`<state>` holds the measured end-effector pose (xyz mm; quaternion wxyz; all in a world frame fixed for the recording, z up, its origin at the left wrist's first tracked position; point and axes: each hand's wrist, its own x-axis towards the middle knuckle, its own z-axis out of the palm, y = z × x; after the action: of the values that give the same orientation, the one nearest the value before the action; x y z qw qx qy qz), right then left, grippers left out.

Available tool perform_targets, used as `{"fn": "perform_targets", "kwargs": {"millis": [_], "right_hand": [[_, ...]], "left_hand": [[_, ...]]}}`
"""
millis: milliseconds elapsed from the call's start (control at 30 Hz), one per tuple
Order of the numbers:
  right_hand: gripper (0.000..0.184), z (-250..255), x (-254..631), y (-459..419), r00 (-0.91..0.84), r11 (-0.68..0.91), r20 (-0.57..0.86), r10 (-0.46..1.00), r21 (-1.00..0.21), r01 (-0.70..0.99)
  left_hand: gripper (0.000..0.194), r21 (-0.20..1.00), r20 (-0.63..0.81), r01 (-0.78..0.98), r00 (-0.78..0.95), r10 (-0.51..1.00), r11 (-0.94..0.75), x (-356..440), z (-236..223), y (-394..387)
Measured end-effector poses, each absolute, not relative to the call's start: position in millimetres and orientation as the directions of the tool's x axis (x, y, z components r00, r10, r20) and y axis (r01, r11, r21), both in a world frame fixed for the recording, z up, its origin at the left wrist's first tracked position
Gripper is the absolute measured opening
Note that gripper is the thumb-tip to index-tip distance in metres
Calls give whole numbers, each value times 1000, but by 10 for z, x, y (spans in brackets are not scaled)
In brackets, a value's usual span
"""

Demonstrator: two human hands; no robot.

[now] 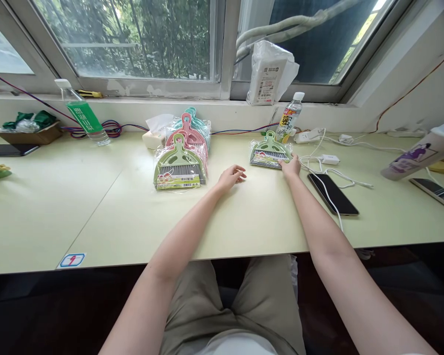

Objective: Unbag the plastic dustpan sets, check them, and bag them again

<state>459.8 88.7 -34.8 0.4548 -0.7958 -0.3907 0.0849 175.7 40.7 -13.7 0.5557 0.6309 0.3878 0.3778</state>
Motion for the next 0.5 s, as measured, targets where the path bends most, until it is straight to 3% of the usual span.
{"fn": "perform_targets", "kwargs": {"millis": [500], "right_hand": [[64, -341, 3645, 1554, 577, -211, 236, 782, -770, 601]], "left_hand": [[14, 999, 25, 27, 403, 915, -39, 1739, -103, 366]]}}
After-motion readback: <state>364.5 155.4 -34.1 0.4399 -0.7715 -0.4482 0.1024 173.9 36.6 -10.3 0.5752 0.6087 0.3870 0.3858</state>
